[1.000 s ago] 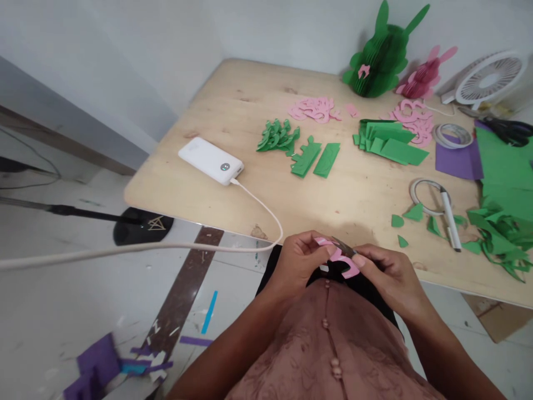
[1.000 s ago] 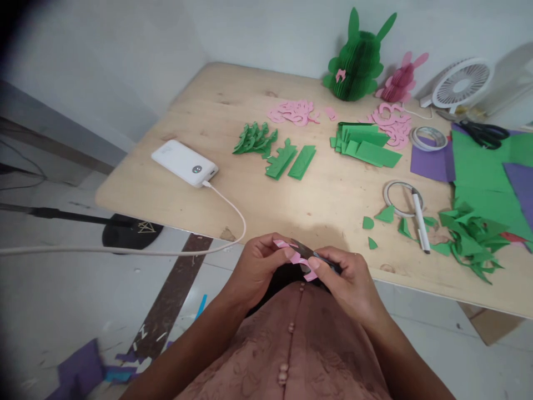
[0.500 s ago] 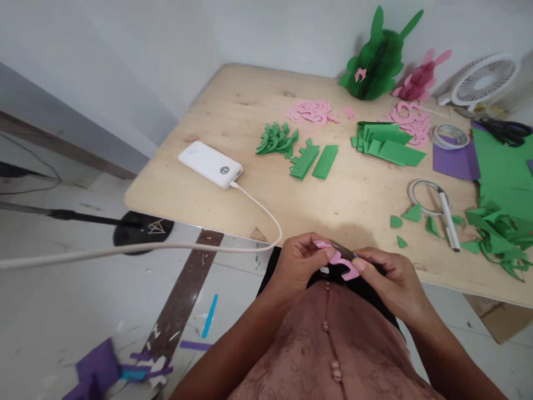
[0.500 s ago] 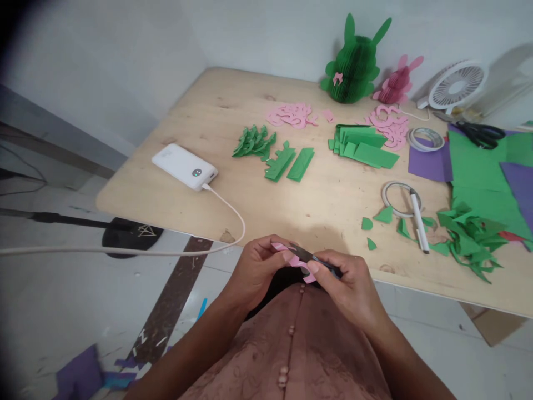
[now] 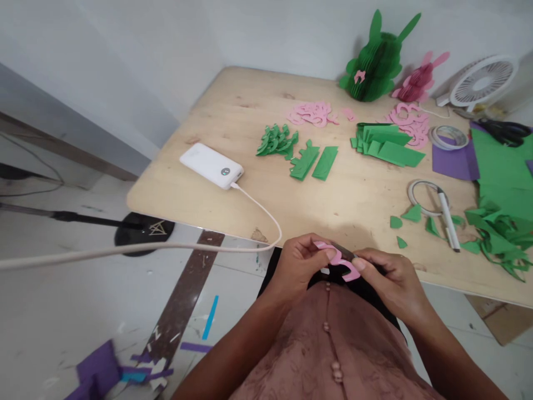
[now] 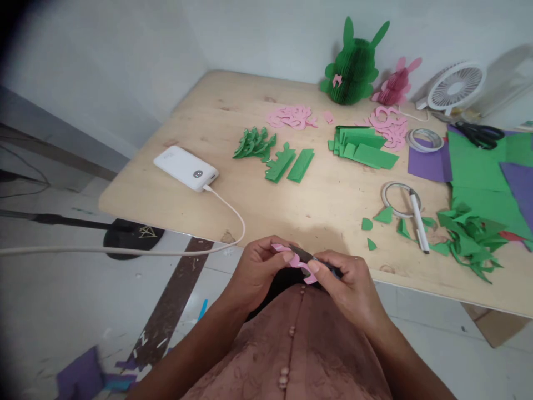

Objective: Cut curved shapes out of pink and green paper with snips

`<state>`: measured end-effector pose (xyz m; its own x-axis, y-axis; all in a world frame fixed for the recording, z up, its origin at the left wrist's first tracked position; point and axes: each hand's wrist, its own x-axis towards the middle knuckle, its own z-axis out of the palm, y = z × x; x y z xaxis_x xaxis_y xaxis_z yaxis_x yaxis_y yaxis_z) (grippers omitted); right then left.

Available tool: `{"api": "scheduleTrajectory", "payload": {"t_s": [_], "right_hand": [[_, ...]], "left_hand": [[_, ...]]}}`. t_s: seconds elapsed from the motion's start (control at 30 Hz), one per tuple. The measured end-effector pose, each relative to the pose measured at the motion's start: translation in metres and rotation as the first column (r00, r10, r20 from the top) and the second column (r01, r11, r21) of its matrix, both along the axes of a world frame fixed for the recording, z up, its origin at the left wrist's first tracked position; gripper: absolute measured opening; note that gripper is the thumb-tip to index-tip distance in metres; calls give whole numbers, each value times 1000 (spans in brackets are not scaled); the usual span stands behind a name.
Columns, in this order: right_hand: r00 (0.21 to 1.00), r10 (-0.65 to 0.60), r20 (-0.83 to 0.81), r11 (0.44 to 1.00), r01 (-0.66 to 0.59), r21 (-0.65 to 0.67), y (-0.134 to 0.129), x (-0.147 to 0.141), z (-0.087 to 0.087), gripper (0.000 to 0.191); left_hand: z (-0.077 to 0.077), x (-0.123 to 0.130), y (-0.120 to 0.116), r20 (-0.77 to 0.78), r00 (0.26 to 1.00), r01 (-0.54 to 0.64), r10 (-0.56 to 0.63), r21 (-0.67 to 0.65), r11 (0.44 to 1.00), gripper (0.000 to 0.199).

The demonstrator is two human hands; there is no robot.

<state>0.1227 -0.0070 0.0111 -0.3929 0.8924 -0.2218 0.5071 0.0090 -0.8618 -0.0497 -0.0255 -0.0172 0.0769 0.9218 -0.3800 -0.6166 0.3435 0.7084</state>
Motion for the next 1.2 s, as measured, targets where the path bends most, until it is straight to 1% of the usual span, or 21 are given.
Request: {"api": "scheduleTrajectory", "payload": {"t_s": [0.27, 0.5, 0.8, 1.2], "right_hand": [[1000, -3, -31, 1000, 2, -23, 0, -2, 3, 27], [999, -15, -39, 1000, 15, -15, 0, -2, 4, 24], [1000, -16, -23, 1000, 17, 21, 1, -3, 6, 26], [999, -21, -30, 999, 22, 30, 1, -3, 8, 24]], "left_hand": [[0, -1, 1, 26, 1000, -10, 10, 2, 1000, 8], [-1, 0, 1, 8, 1000, -19, 19, -11, 1000, 11], [1, 0, 2, 13, 999, -30, 30, -6, 1000, 11], [1, 1, 2, 15, 999, -29, 29, -13, 999, 13]]}}
